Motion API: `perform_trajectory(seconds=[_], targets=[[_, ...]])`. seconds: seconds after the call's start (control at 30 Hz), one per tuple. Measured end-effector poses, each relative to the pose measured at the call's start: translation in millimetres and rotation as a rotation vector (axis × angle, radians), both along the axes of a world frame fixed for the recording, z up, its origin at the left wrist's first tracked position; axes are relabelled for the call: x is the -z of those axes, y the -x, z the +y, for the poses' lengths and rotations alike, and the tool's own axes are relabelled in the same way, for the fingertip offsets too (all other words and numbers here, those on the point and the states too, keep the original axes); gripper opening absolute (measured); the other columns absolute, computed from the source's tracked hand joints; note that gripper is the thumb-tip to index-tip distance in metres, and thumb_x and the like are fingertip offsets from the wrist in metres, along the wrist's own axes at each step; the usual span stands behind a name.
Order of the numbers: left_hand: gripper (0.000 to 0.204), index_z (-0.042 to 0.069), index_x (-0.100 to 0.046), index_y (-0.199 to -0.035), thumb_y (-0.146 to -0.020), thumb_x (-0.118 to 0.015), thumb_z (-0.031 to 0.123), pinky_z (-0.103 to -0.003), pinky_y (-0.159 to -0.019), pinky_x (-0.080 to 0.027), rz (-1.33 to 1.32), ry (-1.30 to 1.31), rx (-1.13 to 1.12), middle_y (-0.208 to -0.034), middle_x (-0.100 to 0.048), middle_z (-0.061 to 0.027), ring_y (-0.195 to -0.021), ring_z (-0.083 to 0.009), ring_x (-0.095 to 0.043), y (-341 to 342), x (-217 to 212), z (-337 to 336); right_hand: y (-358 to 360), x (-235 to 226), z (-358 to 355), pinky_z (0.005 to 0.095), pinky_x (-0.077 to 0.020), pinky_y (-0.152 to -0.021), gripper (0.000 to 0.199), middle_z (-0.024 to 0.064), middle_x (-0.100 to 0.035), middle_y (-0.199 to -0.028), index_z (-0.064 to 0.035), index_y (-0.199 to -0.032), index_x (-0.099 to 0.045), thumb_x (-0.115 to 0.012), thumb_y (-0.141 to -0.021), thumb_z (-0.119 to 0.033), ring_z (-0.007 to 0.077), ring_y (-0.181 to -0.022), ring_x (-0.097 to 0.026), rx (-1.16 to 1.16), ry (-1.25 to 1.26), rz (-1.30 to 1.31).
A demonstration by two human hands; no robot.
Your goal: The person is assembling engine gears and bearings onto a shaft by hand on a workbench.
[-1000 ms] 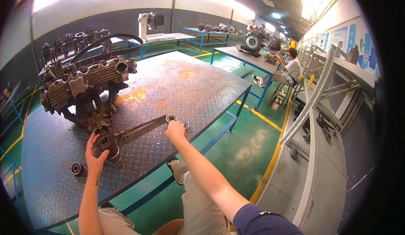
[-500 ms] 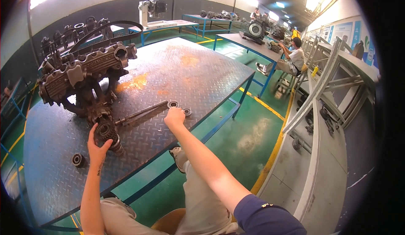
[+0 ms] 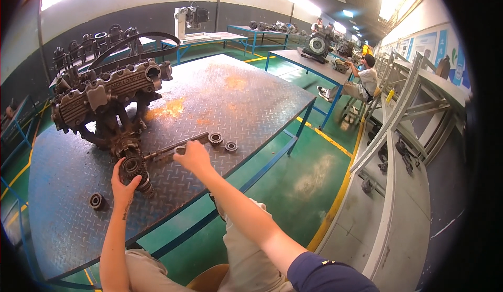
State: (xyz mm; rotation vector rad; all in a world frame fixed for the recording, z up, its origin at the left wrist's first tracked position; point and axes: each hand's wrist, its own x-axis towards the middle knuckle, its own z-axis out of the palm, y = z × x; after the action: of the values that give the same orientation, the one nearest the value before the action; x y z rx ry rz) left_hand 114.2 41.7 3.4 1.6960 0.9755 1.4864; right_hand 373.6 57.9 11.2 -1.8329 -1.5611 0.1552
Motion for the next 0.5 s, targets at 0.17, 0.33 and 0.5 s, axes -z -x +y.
perform_trajectory(seconds=[0.17,0.33,0.5], targets=[[0.067,0.002,-0.050,-0.130,-0.070,-0.077,0.009,-0.031,-0.097,-0.044,-0.052,0.016,0.030,-0.117,-0.060,-0.0112,-0.109,-0.0206,-0.058,-5.3,-2.3,0.8,35.1,-14.8,-7.5,0.0406,-0.0488,-0.087,0.046,0.0218,-0.061,-0.101,0.0051,-0.098,-0.065,-0.073,-0.075,-0.033,0.0367,-0.098,-0.060,-0.266,-0.112,0.302],[0.062,0.002,-0.052,-0.126,-0.070,-0.077,0.008,-0.031,-0.095,-0.045,-0.007,-0.032,-0.033,-0.115,-0.060,-0.0105,-0.105,-0.0193,-0.058,-5.9,4.7,6.5,72.8,-22.2,-32.3,0.0369,-0.0485,-0.088,0.045,0.0184,-0.059,-0.105,0.0048,-0.109,-0.061,-0.072,-0.078,-0.027,0.0350,-0.102,-0.059,-0.451,-0.215,0.496],[0.059,0.001,-0.054,-0.123,-0.069,-0.078,0.008,-0.031,-0.095,-0.045,0.037,-0.072,-0.086,-0.115,-0.060,-0.0102,-0.105,-0.0190,-0.058,-8.5,0.0,5.0,86.8,-23.0,-34.6,0.0372,-0.0475,-0.089,0.046,0.0187,-0.056,-0.110,0.0044,-0.115,-0.057,-0.071,-0.081,-0.024,0.0347,-0.102,-0.058,-0.528,-0.328,0.525]])
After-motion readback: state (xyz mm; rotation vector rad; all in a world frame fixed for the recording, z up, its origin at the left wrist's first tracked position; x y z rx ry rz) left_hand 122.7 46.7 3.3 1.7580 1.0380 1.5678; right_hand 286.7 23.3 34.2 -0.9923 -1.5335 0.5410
